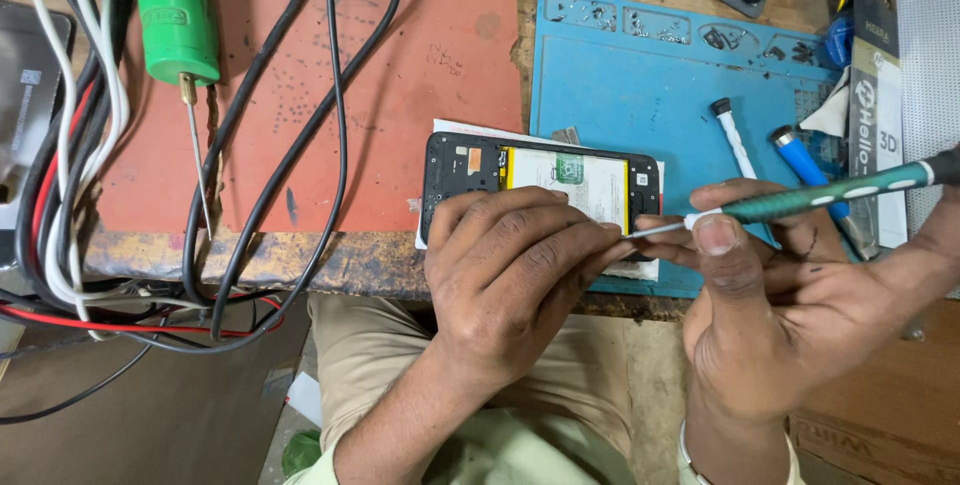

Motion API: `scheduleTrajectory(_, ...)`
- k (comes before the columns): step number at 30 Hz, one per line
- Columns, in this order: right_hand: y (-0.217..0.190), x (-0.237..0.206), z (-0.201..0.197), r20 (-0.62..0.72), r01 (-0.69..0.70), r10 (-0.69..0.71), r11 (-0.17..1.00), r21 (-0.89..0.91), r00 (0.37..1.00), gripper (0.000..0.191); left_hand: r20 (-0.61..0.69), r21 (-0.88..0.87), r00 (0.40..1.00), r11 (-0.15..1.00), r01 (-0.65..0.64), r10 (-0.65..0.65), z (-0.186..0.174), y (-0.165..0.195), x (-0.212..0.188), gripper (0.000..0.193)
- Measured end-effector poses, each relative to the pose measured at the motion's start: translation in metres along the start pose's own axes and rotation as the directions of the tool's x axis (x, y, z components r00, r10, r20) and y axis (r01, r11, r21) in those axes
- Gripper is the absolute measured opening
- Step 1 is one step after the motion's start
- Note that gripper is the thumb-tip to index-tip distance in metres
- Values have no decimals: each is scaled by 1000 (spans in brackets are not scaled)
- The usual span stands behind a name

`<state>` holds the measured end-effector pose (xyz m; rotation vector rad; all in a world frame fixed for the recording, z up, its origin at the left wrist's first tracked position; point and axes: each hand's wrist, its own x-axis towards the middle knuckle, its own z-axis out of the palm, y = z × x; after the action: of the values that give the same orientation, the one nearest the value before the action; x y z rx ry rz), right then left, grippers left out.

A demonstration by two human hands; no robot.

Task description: The person uses a screwdriver to remove screws from the back of a disassembled smartphone, then removes the camera lens and cleans it with a cloth.

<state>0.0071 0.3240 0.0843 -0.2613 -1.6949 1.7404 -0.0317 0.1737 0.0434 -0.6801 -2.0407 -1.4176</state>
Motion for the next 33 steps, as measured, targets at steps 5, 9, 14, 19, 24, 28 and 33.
scheduleTrajectory(5,1,-1,-4,81,19,-17,1000,-19,997,101,0,3,1000,1000,3,-3,-1,0,1,23)
scheduleTrajectory(9,8,-5,-14,161,53,-39,995,-83,986,97,6,26,1000,1000,-3,3,0,-1,-2,25)
scheduleTrajectory(14,12,1,-6,120,-2,17,993,-117,993,101,59,146,998,989,-14,6,-6,0,-8,68)
scheduleTrajectory(19,17,20,20,238,29,31,970,-243,971,98,126,439,987,898,36,-102,-43,-18,-4,118)
scheduleTrajectory(24,35,19,44,420,173,-55,953,-249,906,92,220,444,943,886,130,-249,-59,-28,-4,127)
scheduleTrajectory(28,47,20,47,523,293,-144,931,-216,840,86,227,441,941,888,132,-252,-55,-30,-6,128)
scheduleTrajectory(33,53,20,37,525,263,-105,936,-236,844,87,220,434,938,888,152,-268,-53,-29,-7,127)
